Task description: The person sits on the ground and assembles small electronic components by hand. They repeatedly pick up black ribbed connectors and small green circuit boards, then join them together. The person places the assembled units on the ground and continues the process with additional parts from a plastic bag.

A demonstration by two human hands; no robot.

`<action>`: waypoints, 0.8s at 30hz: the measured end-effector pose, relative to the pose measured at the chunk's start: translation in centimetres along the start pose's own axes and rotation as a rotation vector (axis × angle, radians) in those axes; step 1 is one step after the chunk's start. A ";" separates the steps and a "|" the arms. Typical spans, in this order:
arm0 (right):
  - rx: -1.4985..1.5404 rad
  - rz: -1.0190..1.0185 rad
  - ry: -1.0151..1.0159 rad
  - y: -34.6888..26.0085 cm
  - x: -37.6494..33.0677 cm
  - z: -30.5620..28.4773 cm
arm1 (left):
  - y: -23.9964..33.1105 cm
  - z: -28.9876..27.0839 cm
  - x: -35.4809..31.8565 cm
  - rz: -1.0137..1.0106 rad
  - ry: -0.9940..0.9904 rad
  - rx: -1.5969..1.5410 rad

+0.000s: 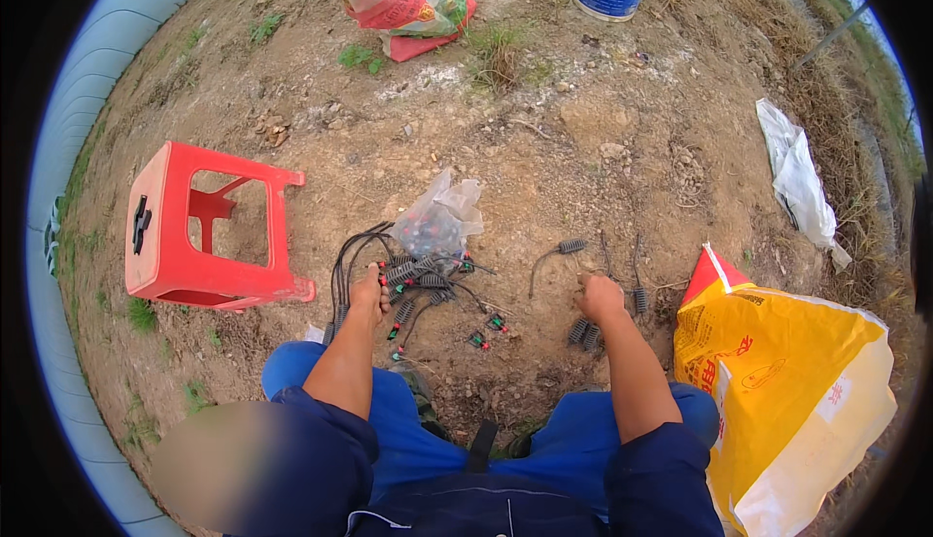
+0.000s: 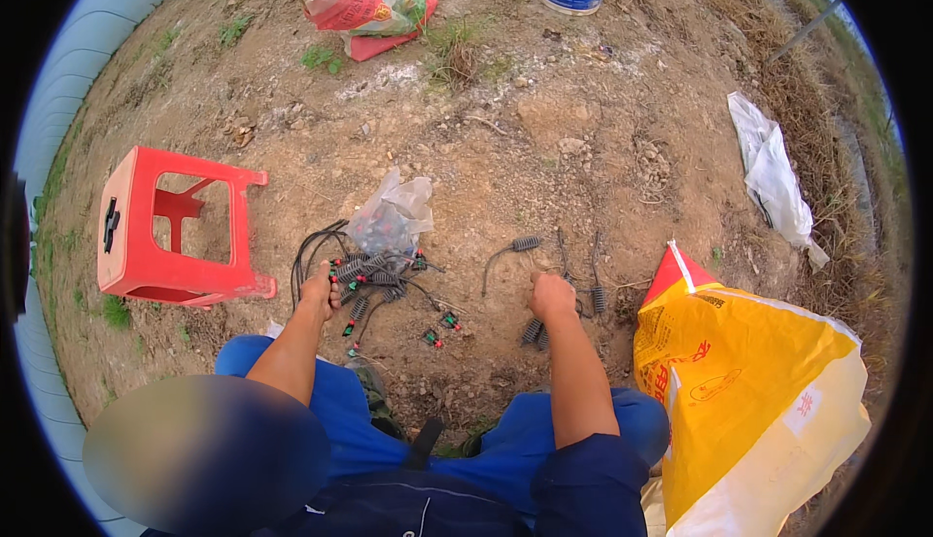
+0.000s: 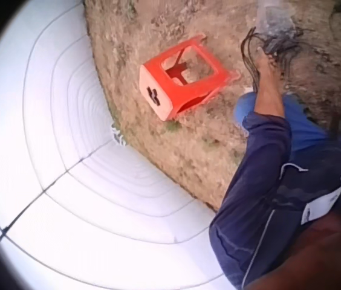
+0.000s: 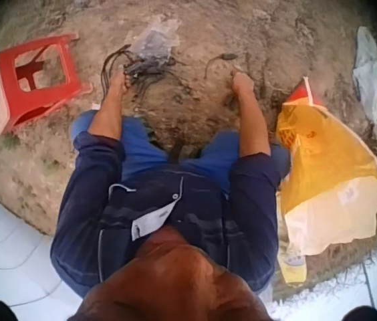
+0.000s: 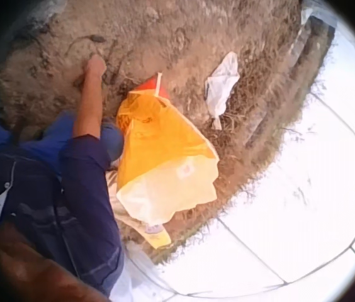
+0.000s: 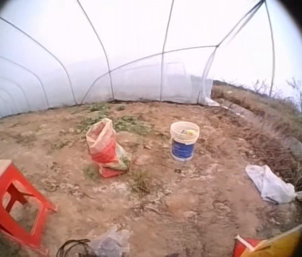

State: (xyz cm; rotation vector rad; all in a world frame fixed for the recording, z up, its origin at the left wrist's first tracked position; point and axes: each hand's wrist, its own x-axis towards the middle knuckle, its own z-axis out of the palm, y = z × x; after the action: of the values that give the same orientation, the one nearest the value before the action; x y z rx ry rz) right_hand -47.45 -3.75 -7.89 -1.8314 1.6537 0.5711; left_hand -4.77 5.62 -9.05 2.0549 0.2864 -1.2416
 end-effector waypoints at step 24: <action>0.007 -0.365 0.245 -0.7 -4.3 -3.2 | -15.8 8.7 -5.9 0.962 -0.379 1.480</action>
State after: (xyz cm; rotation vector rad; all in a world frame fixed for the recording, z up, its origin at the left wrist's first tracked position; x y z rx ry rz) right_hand -47.60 -2.76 -2.55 -2.1983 1.4106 0.1891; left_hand -21.90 12.23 -13.75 2.2660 -2.0803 -1.1598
